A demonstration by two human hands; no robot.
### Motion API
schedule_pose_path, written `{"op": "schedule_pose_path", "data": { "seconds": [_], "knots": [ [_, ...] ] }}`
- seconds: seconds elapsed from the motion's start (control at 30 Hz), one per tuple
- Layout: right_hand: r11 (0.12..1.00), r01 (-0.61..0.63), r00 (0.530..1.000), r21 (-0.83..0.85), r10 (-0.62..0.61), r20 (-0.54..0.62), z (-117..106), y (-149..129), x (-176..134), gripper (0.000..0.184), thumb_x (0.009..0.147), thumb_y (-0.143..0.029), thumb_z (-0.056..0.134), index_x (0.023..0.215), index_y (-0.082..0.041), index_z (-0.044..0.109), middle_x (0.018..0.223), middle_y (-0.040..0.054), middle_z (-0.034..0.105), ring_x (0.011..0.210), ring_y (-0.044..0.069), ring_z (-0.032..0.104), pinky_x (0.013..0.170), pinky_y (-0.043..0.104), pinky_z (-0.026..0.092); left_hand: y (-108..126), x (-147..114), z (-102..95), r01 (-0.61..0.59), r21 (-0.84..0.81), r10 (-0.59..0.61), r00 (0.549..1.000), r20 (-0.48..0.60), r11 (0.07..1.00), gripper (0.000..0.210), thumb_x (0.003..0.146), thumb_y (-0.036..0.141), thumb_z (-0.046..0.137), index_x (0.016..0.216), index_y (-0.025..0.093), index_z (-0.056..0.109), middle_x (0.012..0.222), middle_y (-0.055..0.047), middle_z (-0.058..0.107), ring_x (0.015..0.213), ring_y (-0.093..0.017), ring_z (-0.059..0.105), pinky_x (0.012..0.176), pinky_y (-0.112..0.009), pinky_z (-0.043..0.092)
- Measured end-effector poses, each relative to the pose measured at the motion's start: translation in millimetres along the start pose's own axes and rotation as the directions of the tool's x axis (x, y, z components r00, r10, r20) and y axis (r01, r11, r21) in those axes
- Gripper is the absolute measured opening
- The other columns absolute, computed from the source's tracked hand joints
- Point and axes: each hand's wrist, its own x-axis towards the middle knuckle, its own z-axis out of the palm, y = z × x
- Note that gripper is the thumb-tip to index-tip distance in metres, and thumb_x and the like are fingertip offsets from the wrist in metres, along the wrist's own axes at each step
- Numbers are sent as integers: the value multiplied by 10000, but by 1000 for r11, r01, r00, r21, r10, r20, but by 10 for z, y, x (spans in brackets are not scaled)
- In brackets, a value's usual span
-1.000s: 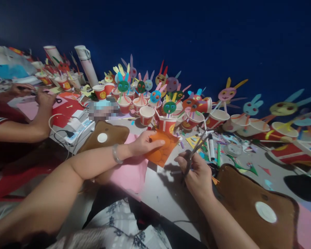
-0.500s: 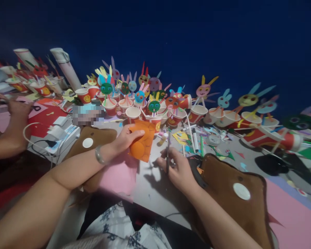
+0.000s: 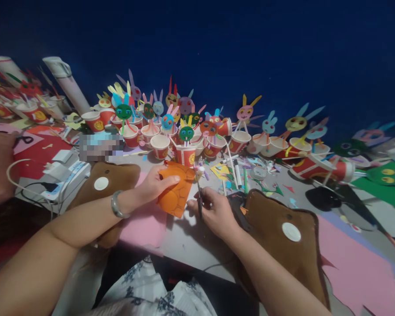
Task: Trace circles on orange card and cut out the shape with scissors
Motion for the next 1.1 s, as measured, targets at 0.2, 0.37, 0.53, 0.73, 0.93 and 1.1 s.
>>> {"op": "schedule_pose_path", "data": {
  "seconds": [0.2,0.37,0.53,0.73,0.93,1.1],
  "knots": [
    [999,-12,1000,43,12,6,-9,-51,-10,419,771,-575,729,663,-202,571,591,-20,541,572,132,469,531,255,377,15,-1,6,-16,32,17,1000,-8,999,236,727,299,719,864,108,701,838,-64,740,729,-145,675,646,-236,567],
    [998,0,1000,69,-1,7,-8,-50,-8,436,757,-585,741,645,-200,571,581,-19,549,566,127,464,520,248,375,0,8,3,-40,39,40,999,0,998,239,723,310,721,858,114,699,836,-64,742,731,-147,680,653,-238,571],
    [997,-1,1000,77,0,19,-9,-49,-2,441,750,-596,744,642,-199,585,571,-22,543,558,122,455,515,246,365,-6,11,6,-40,46,41,999,-4,998,235,717,320,724,844,124,697,826,-62,742,732,-156,688,635,-240,575],
    [992,-16,999,124,12,30,-4,-70,-2,463,764,-614,733,631,-201,569,543,-28,529,529,111,435,493,241,362,-13,8,9,-48,36,48,999,11,998,218,716,314,726,827,129,690,823,-59,744,743,-161,697,639,-242,581],
    [988,-27,999,152,22,37,-10,-72,-3,464,738,-611,758,628,-200,572,528,-35,515,512,104,409,476,238,346,-20,11,-12,-58,33,57,998,37,998,206,726,300,722,827,123,692,817,-58,743,730,-153,691,644,-240,580],
    [990,-32,999,139,26,42,-8,-73,-2,468,761,-618,734,624,-203,568,531,-27,530,514,108,434,478,238,365,-37,15,-22,-53,46,51,998,39,998,223,729,315,716,841,123,703,846,-63,747,753,-159,695,659,-247,582]
  ]
}}
